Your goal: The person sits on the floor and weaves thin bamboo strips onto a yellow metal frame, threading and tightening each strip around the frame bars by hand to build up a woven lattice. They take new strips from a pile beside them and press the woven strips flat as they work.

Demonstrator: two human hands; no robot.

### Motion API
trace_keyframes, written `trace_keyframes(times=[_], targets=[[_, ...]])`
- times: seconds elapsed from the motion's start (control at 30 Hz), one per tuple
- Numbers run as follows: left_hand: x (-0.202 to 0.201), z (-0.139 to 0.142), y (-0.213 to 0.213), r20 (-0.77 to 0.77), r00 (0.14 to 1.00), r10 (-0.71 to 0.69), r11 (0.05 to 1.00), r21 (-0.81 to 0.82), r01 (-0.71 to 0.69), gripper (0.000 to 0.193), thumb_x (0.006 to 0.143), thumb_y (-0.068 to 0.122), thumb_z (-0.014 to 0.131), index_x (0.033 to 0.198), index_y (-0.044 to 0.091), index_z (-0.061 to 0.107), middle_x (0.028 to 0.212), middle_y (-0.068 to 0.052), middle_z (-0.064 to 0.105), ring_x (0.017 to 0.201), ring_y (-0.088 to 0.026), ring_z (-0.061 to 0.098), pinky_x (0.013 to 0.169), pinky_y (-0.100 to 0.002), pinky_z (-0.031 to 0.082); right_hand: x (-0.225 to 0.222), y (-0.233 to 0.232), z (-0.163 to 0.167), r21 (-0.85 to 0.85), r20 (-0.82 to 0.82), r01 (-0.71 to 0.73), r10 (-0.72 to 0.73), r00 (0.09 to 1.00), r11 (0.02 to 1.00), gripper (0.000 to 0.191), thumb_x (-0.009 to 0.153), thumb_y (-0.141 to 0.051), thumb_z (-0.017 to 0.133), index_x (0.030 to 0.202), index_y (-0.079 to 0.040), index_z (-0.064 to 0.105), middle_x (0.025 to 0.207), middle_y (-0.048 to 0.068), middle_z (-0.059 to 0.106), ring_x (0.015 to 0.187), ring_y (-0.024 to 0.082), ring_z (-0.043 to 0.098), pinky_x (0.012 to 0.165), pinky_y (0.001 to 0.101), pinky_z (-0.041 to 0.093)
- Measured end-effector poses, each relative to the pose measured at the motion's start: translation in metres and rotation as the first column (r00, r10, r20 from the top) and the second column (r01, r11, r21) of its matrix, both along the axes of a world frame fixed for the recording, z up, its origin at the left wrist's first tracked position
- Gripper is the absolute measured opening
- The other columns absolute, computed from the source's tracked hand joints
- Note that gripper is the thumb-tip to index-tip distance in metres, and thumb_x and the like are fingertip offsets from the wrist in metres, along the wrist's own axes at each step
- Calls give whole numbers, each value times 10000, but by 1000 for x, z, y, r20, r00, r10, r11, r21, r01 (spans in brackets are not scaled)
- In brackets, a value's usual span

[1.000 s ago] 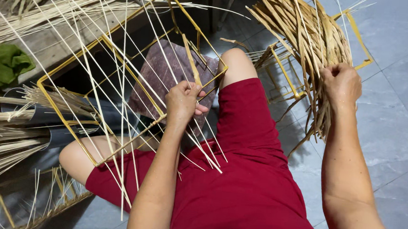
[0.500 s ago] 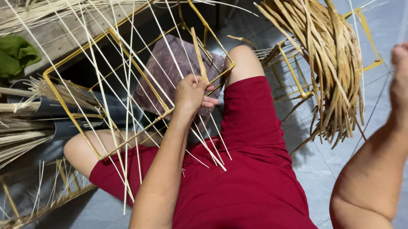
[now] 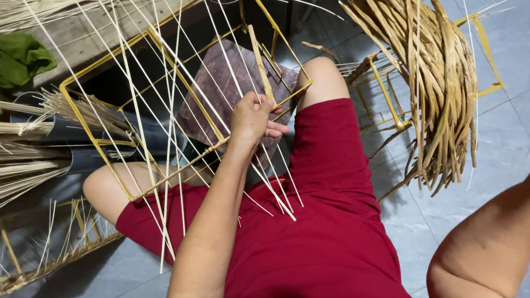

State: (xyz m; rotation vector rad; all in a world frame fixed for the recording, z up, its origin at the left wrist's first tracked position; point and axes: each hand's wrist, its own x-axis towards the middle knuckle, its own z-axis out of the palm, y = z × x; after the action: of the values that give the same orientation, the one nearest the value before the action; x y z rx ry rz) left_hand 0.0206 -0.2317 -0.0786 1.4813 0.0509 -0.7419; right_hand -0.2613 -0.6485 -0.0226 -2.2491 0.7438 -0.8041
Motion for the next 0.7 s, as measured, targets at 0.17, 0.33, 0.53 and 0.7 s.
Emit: trace_keyframes(times=[0.17, 0.33, 0.53, 0.7], targets=[[-1, 1, -2, 28, 1000, 14, 1000, 15, -14, 245, 1001, 144, 555, 1147, -47, 506, 972, -228, 732, 563, -299, 752, 363, -293, 561, 30, 40, 28, 258, 377, -150, 43, 925, 955, 171, 1147, -130, 533, 1207, 1, 625, 1049, 73, 635, 910, 156, 624, 796, 290, 542], [0, 4, 0, 28, 999, 24, 1000, 12, -24, 246, 991, 133, 576, 1125, -62, 512, 966, -219, 722, 574, -307, 756, 370, -298, 571, 105, 106, 66, 248, 711, -444, 150, 687, 861, 176, 1178, -134, 535, 1239, -12, 646, 1069, 96, 668, 916, 181, 673, 778, 322, 589], [2, 2, 2, 5, 999, 46, 999, 4, -46, 214, 986, 127, 592, 1089, -43, 515, 923, -183, 664, 599, -320, 766, 387, -295, 580, 231, 175, 68, 174, 646, -672, 431, 630, 720, 143, 1152, -72, 591, 1119, 32, 682, 992, 95, 725, 837, 158, 722, 727, 296, 630], [2, -5, 3, -34, 998, 43, 998, -53, -45, 185, 983, 111, 585, 1036, -38, 487, 923, -198, 671, 594, -328, 768, 380, -301, 577, 278, 217, 53, 240, 587, -661, 436, 683, 712, 138, 1131, -84, 678, 1027, 3, 703, 897, 62, 729, 722, 114, 690, 647, 261, 562]])
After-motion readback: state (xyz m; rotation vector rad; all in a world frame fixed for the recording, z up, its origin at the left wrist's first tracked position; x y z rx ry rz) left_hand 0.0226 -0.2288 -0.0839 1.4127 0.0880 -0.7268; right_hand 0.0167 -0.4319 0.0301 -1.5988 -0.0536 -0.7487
